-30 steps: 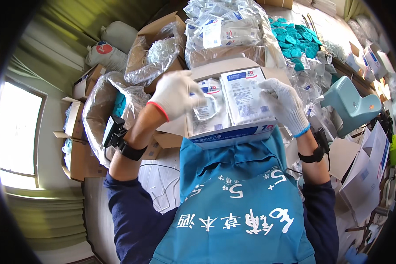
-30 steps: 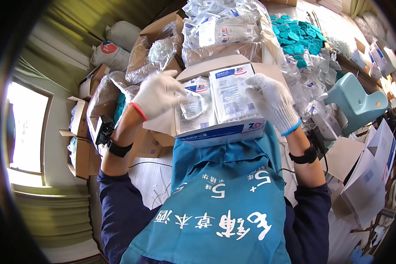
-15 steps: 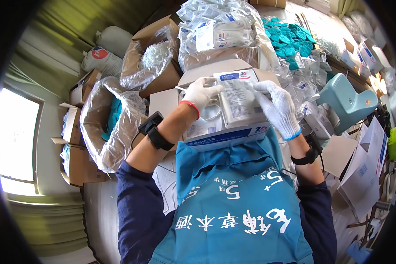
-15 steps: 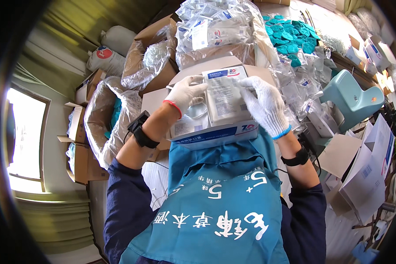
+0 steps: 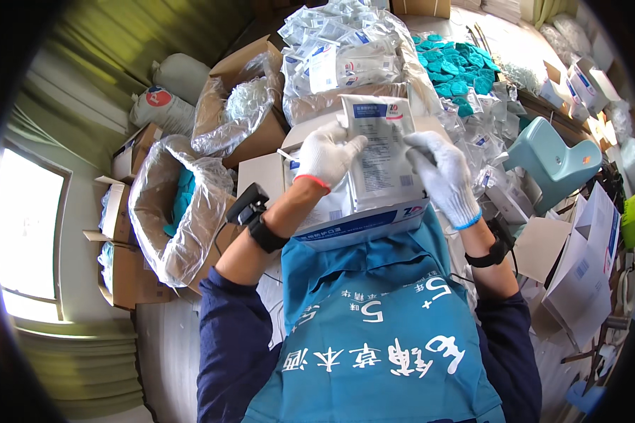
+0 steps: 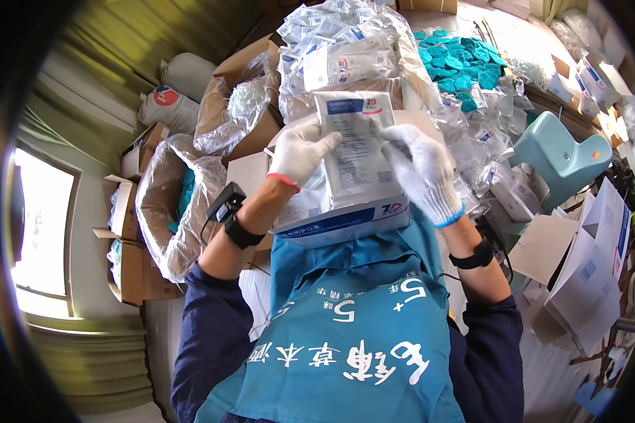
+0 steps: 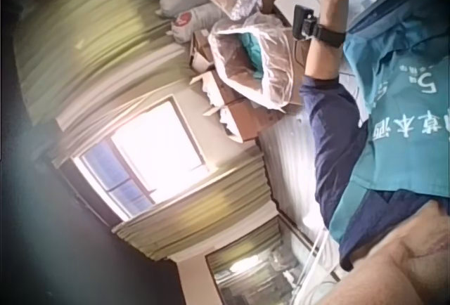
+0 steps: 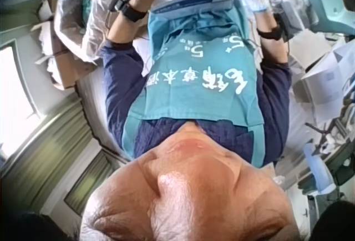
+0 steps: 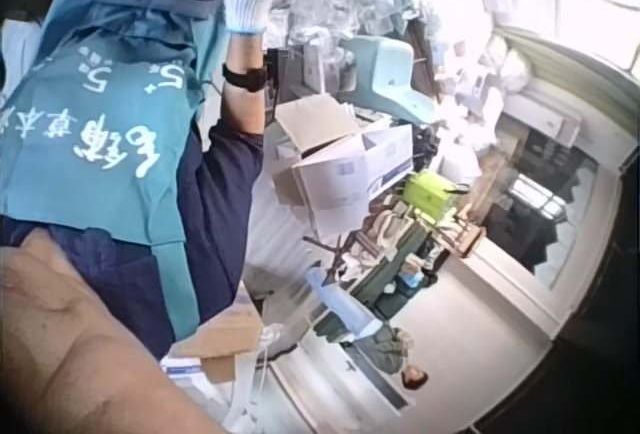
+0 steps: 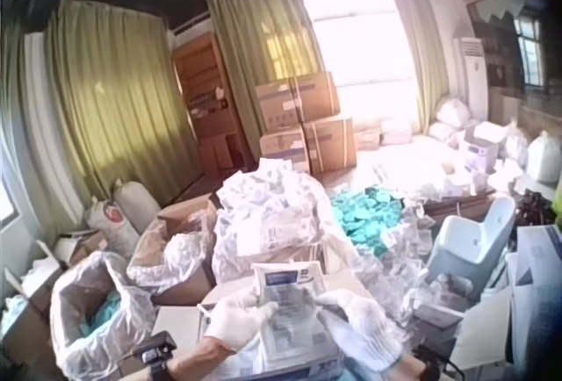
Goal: The person unpacks teal surgical masks from a cardboard box and places them into a large teal tote bag. They repeatedly open the box, remove a mask, and transfer it to the bag, continuing this process throughout the clip.
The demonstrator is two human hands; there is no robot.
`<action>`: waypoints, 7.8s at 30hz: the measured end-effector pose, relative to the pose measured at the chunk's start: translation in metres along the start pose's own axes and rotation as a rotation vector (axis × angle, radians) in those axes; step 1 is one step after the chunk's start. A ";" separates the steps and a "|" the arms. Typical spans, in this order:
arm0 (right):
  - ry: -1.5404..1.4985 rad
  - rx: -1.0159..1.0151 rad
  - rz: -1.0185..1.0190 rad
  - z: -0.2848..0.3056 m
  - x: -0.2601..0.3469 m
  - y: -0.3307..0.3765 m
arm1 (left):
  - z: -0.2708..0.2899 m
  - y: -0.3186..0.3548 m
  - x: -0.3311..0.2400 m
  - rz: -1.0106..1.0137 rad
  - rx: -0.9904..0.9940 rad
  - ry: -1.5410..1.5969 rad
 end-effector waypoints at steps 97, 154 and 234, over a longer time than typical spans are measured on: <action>-1.090 0.097 -0.229 -0.075 0.062 -0.022 | 0.070 0.060 -0.024 -0.042 -0.380 0.648; -0.265 0.608 -0.273 -0.128 0.050 0.024 | 0.114 0.044 0.046 -0.096 -0.517 1.374; -0.230 1.011 -0.313 -0.233 0.093 -0.043 | 0.089 0.193 0.031 -0.372 -0.154 0.068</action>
Point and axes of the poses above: each hand's wrist, its own y-axis away from the middle knuckle, its own z-axis out of the back of the hand, x = y × z, the point moved 6 cm from there along -y, towards the middle knuckle, and after that the axes turned 13 degrees about -y, right-handed, at the moved point
